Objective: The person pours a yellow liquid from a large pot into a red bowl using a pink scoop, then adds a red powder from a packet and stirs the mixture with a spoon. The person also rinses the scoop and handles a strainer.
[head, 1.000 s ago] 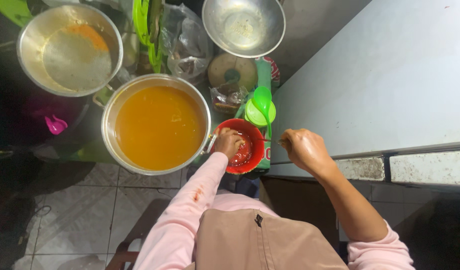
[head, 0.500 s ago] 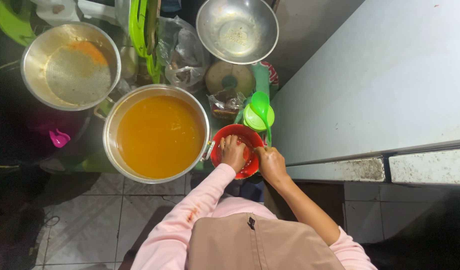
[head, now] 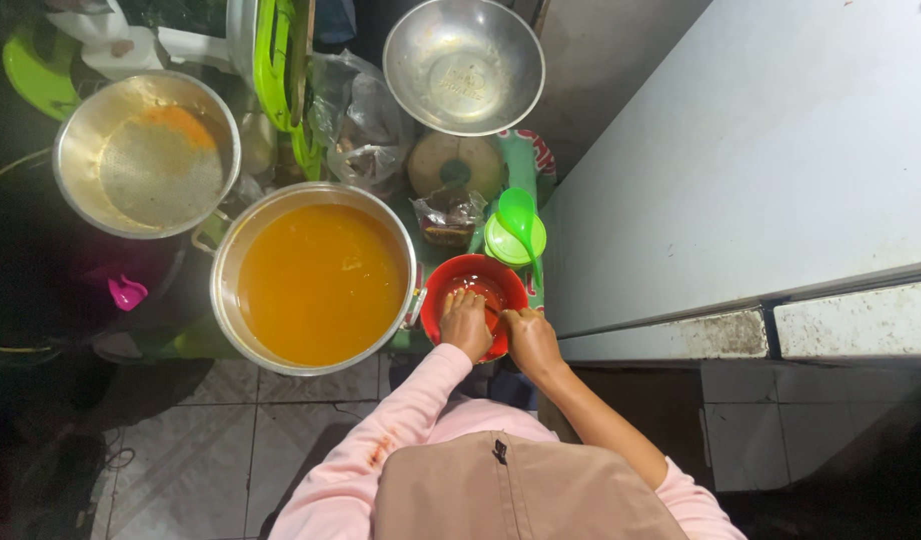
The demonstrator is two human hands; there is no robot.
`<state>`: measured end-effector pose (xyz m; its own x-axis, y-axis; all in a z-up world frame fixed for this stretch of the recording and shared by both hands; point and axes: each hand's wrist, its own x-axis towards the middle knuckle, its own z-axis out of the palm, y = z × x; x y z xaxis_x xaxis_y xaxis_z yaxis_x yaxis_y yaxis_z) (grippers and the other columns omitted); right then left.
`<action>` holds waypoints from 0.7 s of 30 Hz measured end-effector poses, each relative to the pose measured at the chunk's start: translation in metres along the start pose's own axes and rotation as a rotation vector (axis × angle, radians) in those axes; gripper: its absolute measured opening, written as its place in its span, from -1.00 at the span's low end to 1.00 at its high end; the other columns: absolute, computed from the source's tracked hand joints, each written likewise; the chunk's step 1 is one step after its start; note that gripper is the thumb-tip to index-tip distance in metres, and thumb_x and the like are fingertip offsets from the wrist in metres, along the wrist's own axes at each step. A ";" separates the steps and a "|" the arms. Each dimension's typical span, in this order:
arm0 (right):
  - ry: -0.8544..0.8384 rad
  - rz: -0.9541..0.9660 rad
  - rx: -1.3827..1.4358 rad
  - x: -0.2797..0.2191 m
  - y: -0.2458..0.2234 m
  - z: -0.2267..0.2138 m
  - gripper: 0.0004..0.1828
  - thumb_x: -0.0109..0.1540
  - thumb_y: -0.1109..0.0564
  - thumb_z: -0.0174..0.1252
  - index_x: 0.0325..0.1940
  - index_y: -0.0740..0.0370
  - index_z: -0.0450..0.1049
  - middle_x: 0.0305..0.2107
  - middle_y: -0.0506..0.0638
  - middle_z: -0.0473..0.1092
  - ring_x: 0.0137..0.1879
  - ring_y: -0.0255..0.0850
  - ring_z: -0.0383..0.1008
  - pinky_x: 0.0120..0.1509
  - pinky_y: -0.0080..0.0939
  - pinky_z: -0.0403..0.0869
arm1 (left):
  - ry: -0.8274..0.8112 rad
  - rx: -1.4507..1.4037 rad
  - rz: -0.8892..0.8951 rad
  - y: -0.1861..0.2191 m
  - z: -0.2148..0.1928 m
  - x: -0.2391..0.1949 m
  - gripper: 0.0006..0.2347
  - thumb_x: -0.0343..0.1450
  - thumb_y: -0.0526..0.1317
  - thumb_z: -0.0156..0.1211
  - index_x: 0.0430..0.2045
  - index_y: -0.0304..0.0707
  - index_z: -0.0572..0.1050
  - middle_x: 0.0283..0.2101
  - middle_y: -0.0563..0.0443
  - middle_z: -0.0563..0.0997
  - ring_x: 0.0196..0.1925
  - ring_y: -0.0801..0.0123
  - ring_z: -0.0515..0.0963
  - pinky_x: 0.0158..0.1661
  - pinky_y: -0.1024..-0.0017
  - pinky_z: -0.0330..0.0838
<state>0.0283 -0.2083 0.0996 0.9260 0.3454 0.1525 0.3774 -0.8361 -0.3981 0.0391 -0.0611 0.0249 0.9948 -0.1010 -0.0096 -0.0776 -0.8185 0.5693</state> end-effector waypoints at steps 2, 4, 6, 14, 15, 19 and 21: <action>0.019 -0.004 0.017 0.002 0.002 0.002 -0.70 0.15 0.32 0.14 -0.03 0.27 0.54 -0.35 0.23 0.49 -0.17 0.18 0.51 -0.05 0.09 0.49 | 0.014 -0.009 0.016 0.001 -0.002 0.001 -0.56 0.20 -0.36 0.27 0.00 -0.49 0.49 0.15 -0.33 0.52 0.34 -0.15 0.36 0.37 0.00 0.08; 0.066 -0.019 0.046 -0.003 0.003 0.004 -0.67 0.13 0.33 0.15 0.00 0.33 0.52 -0.35 0.24 0.48 -0.18 0.19 0.51 -0.06 0.10 0.49 | -0.017 -0.004 0.002 0.002 -0.003 -0.003 -0.57 0.20 -0.35 0.26 -0.02 -0.48 0.49 0.14 -0.32 0.53 0.35 -0.14 0.36 0.36 0.00 0.09; 0.009 -0.014 0.019 -0.005 0.005 0.005 -0.68 0.13 0.34 0.16 -0.03 0.27 0.54 -0.35 0.22 0.49 -0.16 0.18 0.51 -0.04 0.10 0.49 | -0.085 0.020 -0.038 0.003 -0.003 -0.004 -0.62 0.23 -0.34 0.25 -0.05 -0.45 0.50 0.12 -0.31 0.54 0.35 -0.14 0.36 0.37 0.00 0.10; 0.053 -0.003 0.079 -0.005 -0.001 0.000 -0.64 0.08 0.37 0.16 -0.03 0.29 0.55 -0.30 0.24 0.51 -0.15 0.21 0.50 -0.05 0.11 0.48 | -0.041 0.012 -0.005 0.011 -0.007 -0.001 -0.65 0.23 -0.32 0.24 -0.10 -0.46 0.51 0.11 -0.37 0.53 0.32 -0.17 0.38 0.38 0.01 0.08; 0.081 -0.019 0.075 -0.007 -0.002 -0.002 -0.63 0.08 0.37 0.16 -0.02 0.33 0.54 -0.30 0.26 0.50 -0.15 0.22 0.50 -0.05 0.11 0.48 | -0.042 0.002 -0.004 0.013 -0.008 -0.003 -0.64 0.24 -0.32 0.24 -0.09 -0.46 0.50 0.09 -0.37 0.54 0.31 -0.18 0.38 0.38 -0.01 0.07; 0.025 0.050 0.092 -0.005 -0.002 -0.003 -0.73 0.16 0.35 0.18 -0.06 0.29 0.56 -0.31 0.24 0.52 -0.15 0.19 0.51 -0.02 0.11 0.48 | -0.009 -0.010 -0.015 0.019 -0.013 -0.004 -0.64 0.22 -0.33 0.25 -0.10 -0.46 0.50 0.11 -0.39 0.52 0.32 -0.20 0.36 0.35 -0.06 0.06; 0.118 -0.006 0.120 -0.006 -0.003 -0.005 -0.73 0.18 0.33 0.18 -0.03 0.34 0.53 -0.28 0.26 0.50 -0.13 0.21 0.50 -0.03 0.11 0.47 | -0.015 -0.024 -0.020 0.024 -0.019 -0.005 -0.66 0.24 -0.33 0.23 -0.10 -0.44 0.50 0.10 -0.37 0.53 0.33 -0.20 0.35 0.37 -0.06 0.07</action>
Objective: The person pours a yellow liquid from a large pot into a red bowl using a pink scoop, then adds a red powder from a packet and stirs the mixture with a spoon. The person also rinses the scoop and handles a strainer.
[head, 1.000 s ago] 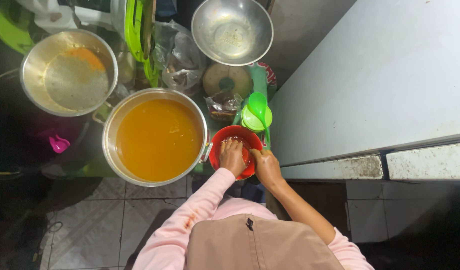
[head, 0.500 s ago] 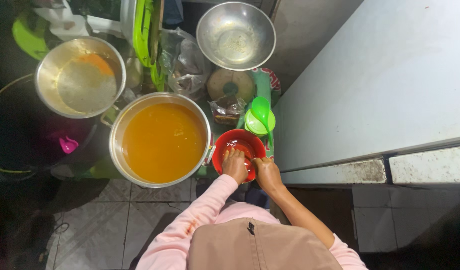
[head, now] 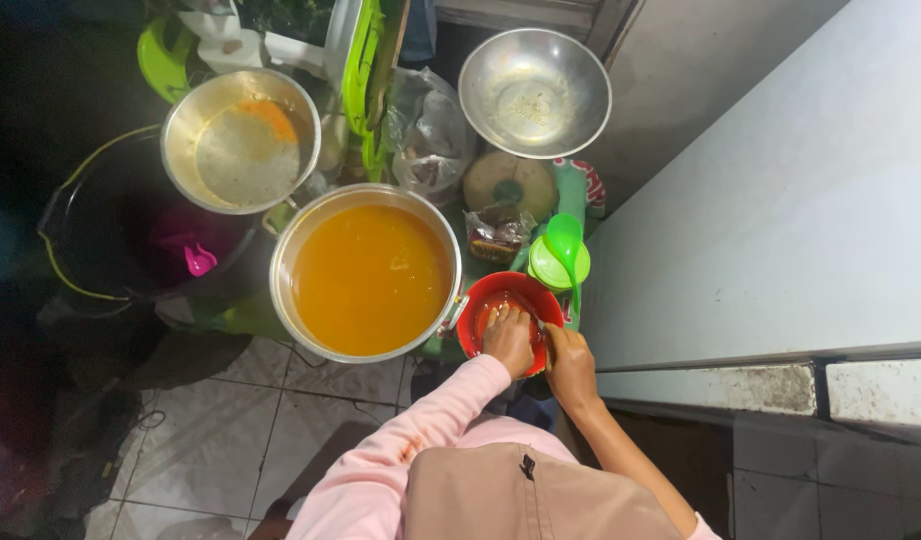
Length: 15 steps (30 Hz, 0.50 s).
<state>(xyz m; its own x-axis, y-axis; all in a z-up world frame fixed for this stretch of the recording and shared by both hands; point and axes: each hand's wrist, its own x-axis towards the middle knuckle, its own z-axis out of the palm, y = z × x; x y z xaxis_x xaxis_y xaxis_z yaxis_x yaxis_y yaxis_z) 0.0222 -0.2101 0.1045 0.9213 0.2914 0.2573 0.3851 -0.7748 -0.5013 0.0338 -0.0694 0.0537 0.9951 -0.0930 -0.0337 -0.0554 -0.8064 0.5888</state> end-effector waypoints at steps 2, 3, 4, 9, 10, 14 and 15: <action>0.038 -0.012 0.021 -0.001 -0.001 -0.002 -0.74 0.20 0.31 0.18 -0.02 0.36 0.52 -0.26 0.27 0.50 -0.12 0.21 0.49 -0.02 0.11 0.47 | 0.004 -0.007 0.006 0.004 -0.006 0.000 -0.64 0.23 -0.32 0.24 -0.09 -0.45 0.49 0.11 -0.38 0.51 0.34 -0.20 0.34 0.35 -0.06 0.08; 0.032 0.003 0.027 0.001 -0.002 -0.002 -0.76 0.20 0.30 0.18 -0.03 0.35 0.52 -0.26 0.26 0.50 -0.12 0.21 0.49 -0.02 0.11 0.47 | 0.004 -0.011 0.009 0.005 -0.009 0.001 -0.64 0.23 -0.32 0.24 -0.09 -0.46 0.48 0.11 -0.39 0.51 0.34 -0.20 0.34 0.34 -0.06 0.08; 0.029 0.020 0.030 0.003 -0.002 -0.004 -0.77 0.21 0.29 0.19 -0.04 0.34 0.53 -0.26 0.26 0.50 -0.11 0.21 0.49 -0.01 0.11 0.47 | 0.025 -0.011 0.017 0.007 -0.012 0.001 -0.63 0.23 -0.33 0.24 -0.08 -0.46 0.48 0.13 -0.39 0.50 0.34 -0.21 0.34 0.34 -0.07 0.09; 0.112 -0.003 0.071 0.002 -0.004 -0.013 -0.75 0.22 0.34 0.16 0.00 0.36 0.51 -0.24 0.26 0.49 -0.10 0.21 0.48 0.02 0.10 0.46 | 0.083 -0.007 0.060 0.012 -0.019 -0.002 -0.58 0.22 -0.36 0.21 -0.02 -0.49 0.47 0.15 -0.36 0.51 0.34 -0.19 0.35 0.37 -0.05 0.10; 0.115 0.005 0.077 0.004 -0.005 -0.014 -0.75 0.22 0.34 0.16 0.00 0.35 0.51 -0.25 0.25 0.49 -0.10 0.21 0.48 0.02 0.10 0.46 | 0.102 -0.009 0.072 0.012 -0.021 -0.002 -0.57 0.22 -0.36 0.20 0.01 -0.50 0.46 0.15 -0.37 0.50 0.34 -0.20 0.35 0.36 -0.05 0.10; 0.142 -0.031 0.069 0.000 -0.008 -0.020 -0.72 0.20 0.36 0.15 0.01 0.37 0.49 -0.21 0.26 0.49 -0.08 0.21 0.48 0.03 0.09 0.46 | 0.139 -0.004 0.100 0.016 -0.025 -0.006 -0.54 0.23 -0.36 0.19 0.06 -0.52 0.45 0.18 -0.38 0.48 0.35 -0.22 0.34 0.35 -0.06 0.10; 0.135 -0.011 0.077 -0.001 -0.009 -0.020 -0.74 0.21 0.35 0.16 0.00 0.35 0.49 -0.21 0.25 0.49 -0.07 0.20 0.48 0.03 0.08 0.47 | 0.138 0.003 0.102 0.016 -0.027 -0.008 -0.55 0.25 -0.36 0.19 0.07 -0.52 0.45 0.18 -0.38 0.48 0.36 -0.22 0.34 0.36 -0.07 0.10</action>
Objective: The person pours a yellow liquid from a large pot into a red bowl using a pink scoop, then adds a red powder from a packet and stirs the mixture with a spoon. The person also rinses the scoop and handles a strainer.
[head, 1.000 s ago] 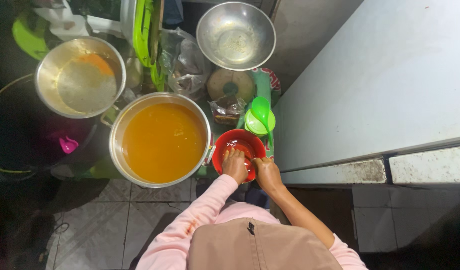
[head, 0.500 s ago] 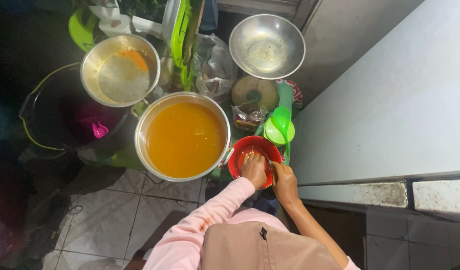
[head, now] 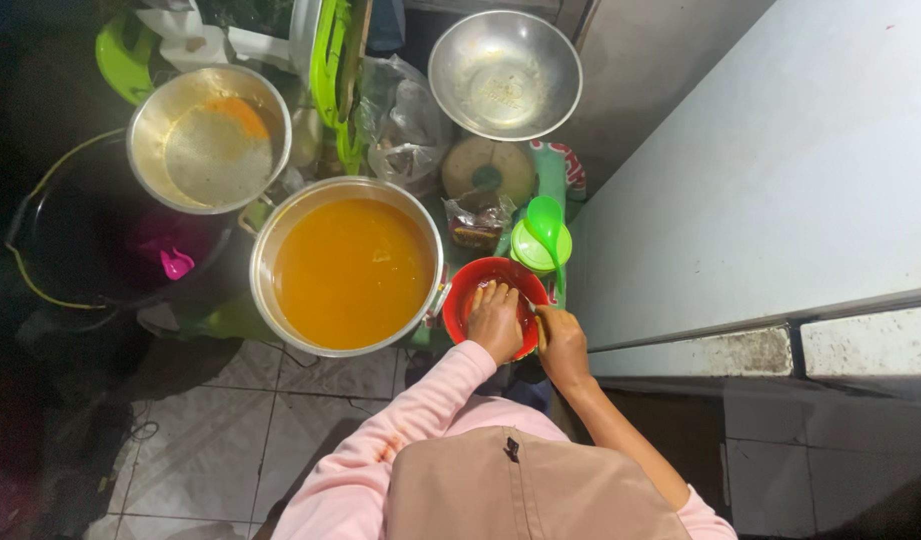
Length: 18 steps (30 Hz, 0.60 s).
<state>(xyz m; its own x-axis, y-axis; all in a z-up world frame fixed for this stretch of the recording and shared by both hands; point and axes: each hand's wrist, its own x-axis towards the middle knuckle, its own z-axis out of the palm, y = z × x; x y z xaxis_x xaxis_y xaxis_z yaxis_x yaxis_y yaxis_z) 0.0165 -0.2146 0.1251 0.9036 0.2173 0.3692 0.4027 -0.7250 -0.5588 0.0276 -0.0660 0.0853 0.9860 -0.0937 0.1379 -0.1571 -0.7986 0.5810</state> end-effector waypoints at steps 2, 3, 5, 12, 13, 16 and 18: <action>0.025 -0.011 0.009 -0.002 -0.002 -0.001 -0.73 0.21 0.35 0.16 0.00 0.35 0.49 -0.20 0.25 0.49 -0.07 0.20 0.48 0.04 0.08 0.47 | -0.012 0.013 0.007 0.002 -0.005 -0.002 -0.54 0.24 -0.34 0.20 0.07 -0.52 0.45 0.19 -0.40 0.46 0.35 -0.24 0.32 0.35 -0.10 0.07; 0.049 -0.038 0.012 -0.004 -0.003 -0.002 -0.71 0.20 0.36 0.15 0.02 0.37 0.48 -0.19 0.26 0.48 -0.06 0.21 0.48 0.04 0.09 0.46 | -0.017 0.018 0.008 0.004 -0.007 -0.004 -0.53 0.24 -0.33 0.21 0.07 -0.52 0.45 0.20 -0.41 0.45 0.35 -0.25 0.31 0.35 -0.11 0.06; 0.058 -0.041 0.031 -0.007 -0.001 -0.002 -0.71 0.20 0.37 0.15 0.02 0.37 0.48 -0.19 0.26 0.49 -0.06 0.21 0.48 0.04 0.08 0.47 | 0.004 0.015 0.014 0.006 -0.012 -0.005 -0.53 0.25 -0.32 0.21 0.09 -0.50 0.45 0.21 -0.41 0.44 0.35 -0.25 0.30 0.35 -0.13 0.05; -0.102 0.342 0.216 -0.014 0.021 0.006 -0.77 0.29 0.24 0.12 0.02 0.29 0.52 -0.31 0.09 0.55 -0.24 -0.04 0.54 -0.12 -0.06 0.50 | 0.065 -0.002 0.036 0.010 -0.038 -0.011 -0.55 0.25 -0.31 0.22 0.07 -0.45 0.46 0.22 -0.40 0.44 0.36 -0.28 0.29 0.34 -0.17 0.03; -0.157 0.535 0.348 -0.005 0.026 0.008 -0.78 0.33 0.19 0.10 0.03 0.26 0.53 -0.33 0.03 0.57 -0.30 -0.14 0.55 -0.17 -0.12 0.51 | 0.074 -0.013 0.038 0.010 -0.046 -0.009 -0.56 0.26 -0.31 0.21 0.06 -0.43 0.47 0.22 -0.39 0.44 0.36 -0.27 0.29 0.34 -0.18 0.02; -0.278 0.913 1.024 0.031 0.047 0.004 -0.72 0.36 0.06 0.02 0.04 0.21 0.54 -0.34 -0.07 0.54 -0.39 -0.34 0.39 -0.35 -0.32 0.36 | 0.118 -0.047 0.063 0.007 -0.072 -0.006 -0.57 0.26 -0.31 0.21 0.06 -0.38 0.48 0.22 -0.39 0.44 0.38 -0.26 0.28 0.36 -0.19 0.00; -0.300 0.940 1.190 0.068 0.060 0.002 -0.75 0.34 0.03 0.09 0.00 0.20 0.49 -0.36 -0.06 0.50 -0.40 -0.31 0.40 -0.34 -0.29 0.39 | 0.173 -0.067 0.113 0.004 -0.089 0.004 -0.55 0.25 -0.31 0.21 0.08 -0.37 0.46 0.23 -0.37 0.44 0.40 -0.26 0.26 0.38 -0.19 -0.02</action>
